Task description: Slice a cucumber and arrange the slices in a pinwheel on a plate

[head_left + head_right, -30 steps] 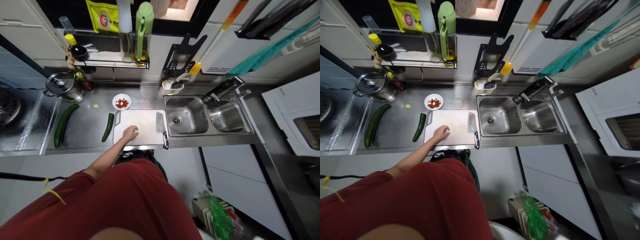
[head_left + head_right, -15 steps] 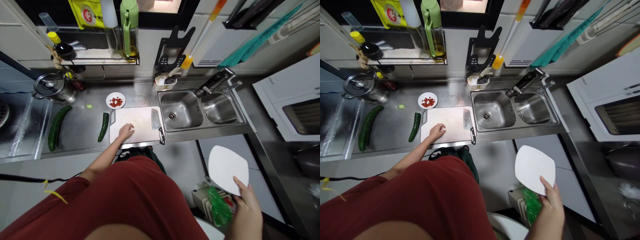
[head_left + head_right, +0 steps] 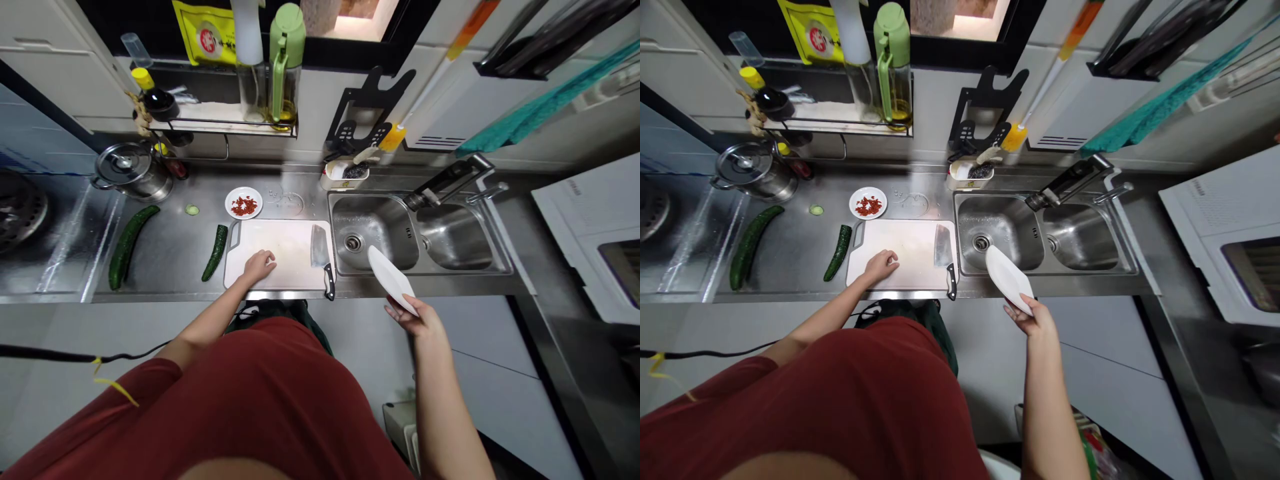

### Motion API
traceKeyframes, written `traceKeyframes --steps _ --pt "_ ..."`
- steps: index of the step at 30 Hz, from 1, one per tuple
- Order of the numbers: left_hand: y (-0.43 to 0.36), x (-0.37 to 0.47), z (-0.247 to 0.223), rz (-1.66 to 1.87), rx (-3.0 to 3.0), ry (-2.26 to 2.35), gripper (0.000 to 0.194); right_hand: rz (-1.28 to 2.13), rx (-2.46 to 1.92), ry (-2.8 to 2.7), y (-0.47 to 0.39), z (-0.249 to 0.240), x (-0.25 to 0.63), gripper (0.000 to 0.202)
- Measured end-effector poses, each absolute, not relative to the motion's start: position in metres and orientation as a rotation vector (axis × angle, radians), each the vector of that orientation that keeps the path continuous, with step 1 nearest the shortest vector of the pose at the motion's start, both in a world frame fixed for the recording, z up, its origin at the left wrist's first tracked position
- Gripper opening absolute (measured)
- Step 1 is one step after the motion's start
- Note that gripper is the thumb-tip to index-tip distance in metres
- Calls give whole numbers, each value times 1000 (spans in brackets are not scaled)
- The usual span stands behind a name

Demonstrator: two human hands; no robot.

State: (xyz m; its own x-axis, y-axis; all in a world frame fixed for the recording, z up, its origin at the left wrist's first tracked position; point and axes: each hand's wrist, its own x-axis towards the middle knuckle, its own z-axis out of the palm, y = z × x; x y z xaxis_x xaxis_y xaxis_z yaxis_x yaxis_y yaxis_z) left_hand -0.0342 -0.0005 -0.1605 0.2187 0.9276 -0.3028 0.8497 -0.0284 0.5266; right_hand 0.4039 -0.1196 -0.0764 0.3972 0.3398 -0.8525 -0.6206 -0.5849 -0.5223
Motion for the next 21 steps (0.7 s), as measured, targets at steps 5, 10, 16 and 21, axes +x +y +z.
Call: traceKeyframes --steps 5,10,16,21 --pt "6 -30 -161 251 1733 1674 17 1429 -1777 111 -71 -86 377 22" --pt "17 -12 -161 503 1290 1545 24 1457 -1774 -64 -26 -100 344 24" --pt "40 17 -141 625 747 1153 46 1381 -1814 -295 37 -117 292 32" --pt "64 23 -133 764 625 1189 41 1376 -1726 -435 85 -125 245 39"
